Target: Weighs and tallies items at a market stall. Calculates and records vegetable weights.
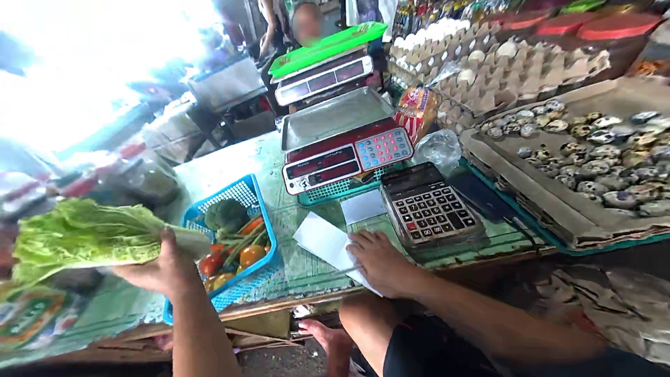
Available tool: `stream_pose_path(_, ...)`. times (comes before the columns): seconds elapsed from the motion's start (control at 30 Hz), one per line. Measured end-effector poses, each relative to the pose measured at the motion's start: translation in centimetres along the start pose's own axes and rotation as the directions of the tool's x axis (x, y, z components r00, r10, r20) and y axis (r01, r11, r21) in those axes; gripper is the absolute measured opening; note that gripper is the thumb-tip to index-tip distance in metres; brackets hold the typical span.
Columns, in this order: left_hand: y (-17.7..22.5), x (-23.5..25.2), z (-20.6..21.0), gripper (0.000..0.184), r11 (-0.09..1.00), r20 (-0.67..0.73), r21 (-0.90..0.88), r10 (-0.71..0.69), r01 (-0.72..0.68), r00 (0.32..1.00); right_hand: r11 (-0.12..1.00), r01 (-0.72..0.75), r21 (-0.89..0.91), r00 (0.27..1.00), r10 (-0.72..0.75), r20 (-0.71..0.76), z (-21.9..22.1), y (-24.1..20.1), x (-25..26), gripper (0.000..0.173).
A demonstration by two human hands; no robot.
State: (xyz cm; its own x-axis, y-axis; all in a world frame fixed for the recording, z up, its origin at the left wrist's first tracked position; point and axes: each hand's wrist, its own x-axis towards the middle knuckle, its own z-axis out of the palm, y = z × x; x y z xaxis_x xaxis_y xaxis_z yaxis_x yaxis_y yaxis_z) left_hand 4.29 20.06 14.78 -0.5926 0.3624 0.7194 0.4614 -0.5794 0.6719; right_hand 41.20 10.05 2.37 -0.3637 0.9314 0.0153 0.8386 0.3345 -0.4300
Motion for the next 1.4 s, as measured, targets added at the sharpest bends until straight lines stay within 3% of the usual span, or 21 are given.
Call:
stream_pose_path(0.07,2.8,-0.4,2.4,0.104,0.996,-0.028,0.032,0.082,-0.081,0.996,0.998,0.024,0.057,0.998,-0.021,-0.057,0.4,0.5,-0.3,0.037)
stream_pose_path(0.17,8.0,-2.2,7.8,0.103,0.958,0.170,0.067,0.263,-0.278,0.950,0.978,0.134,0.158,0.980,-0.108,-0.166,0.7,1.3,-0.7,0.028)
stream_pose_path(0.2,9.4,-2.6,9.9,0.100,0.936,0.293,0.068,0.312,-0.346,0.904,0.963,0.189,0.190,0.963,-0.144,-0.228,1.0,1.6,-0.8,0.025)
stream_pose_path(0.27,11.8,-2.5,14.7,0.094,0.861,0.569,0.129,0.342,-0.493,0.748,0.923,0.270,0.276,0.918,-0.159,-0.364,1.4,2.0,-1.0,0.021)
stream_pose_path(0.37,13.8,-2.9,23.8,0.093,0.718,0.823,0.226,0.222,-0.658,0.524,0.863,0.202,0.463,0.916,0.001,-0.401,0.9,2.3,-1.3,0.019)
stream_pose_path(0.43,13.1,-3.8,29.0,0.095,0.665,0.893,0.272,0.095,-0.696,0.441,0.818,0.075,0.570,0.958,0.100,-0.270,0.0,2.2,-1.5,0.023)
stream_pose_path(0.5,12.2,-4.4,32.1,0.096,0.642,0.934,0.284,-0.020,-0.712,0.356,0.797,-0.021,0.603,0.990,0.101,-0.099,-1.1,2.3,-1.6,0.041)
stream_pose_path(0.57,12.0,-5.9,32.9,0.086,0.642,0.951,0.245,-0.015,-0.727,0.308,0.789,0.002,0.614,0.990,0.083,-0.110,-0.9,2.6,-1.6,0.059)
stream_pose_path(0.6,12.1,-7.5,32.3,0.075,0.649,0.950,0.189,0.067,-0.736,0.304,0.756,0.046,0.653,0.979,0.095,-0.178,-0.5,2.8,-1.6,0.063)
stream_pose_path(0.67,12.2,-12.3,29.7,0.054,0.668,0.931,0.037,0.248,-0.743,0.269,0.629,0.194,0.753,0.918,0.155,-0.366,0.6,3.1,-1.6,0.055)
stream_pose_path(0.77,8.9,-20.8,26.7,0.043,0.706,0.883,-0.217,0.436,-0.674,0.173,0.486,0.384,0.785,0.833,0.185,-0.521,1.4,3.3,-1.5,0.042)
stream_pose_path(0.87,6.6,-24.9,26.4,0.043,0.697,0.830,-0.251,0.512,-0.672,0.220,0.434,0.463,0.772,0.803,0.163,-0.573,2.2,3.1,-1.6,0.041)
stream_pose_path(1.0,6.8,-25.2,26.8,0.046,0.665,0.829,-0.195,0.505,-0.721,0.242,0.385,0.424,0.820,0.824,0.212,-0.525,2.3,3.1,-1.7,0.046)
stream_pose_path(1.13,7.4,-25.2,27.1,0.044,0.732,0.836,-0.165,0.459,-0.661,0.300,0.358,0.423,0.832,0.819,0.241,-0.520,2.2,3.0,-1.6,0.049)
stream_pose_path(1.27,6.8,-24.4,26.6,0.034,0.728,0.827,-0.252,0.504,-0.637,0.249,0.189,0.551,0.813,0.791,0.193,-0.581,2.4,2.9,-1.7,0.052)
stream_pose_path(1.4,7.7,-24.3,27.2,0.026,0.674,0.817,-0.260,0.536,-0.691,0.215,0.179,0.582,0.793,0.775,0.173,-0.608,2.6,3.0,-1.9,0.064)
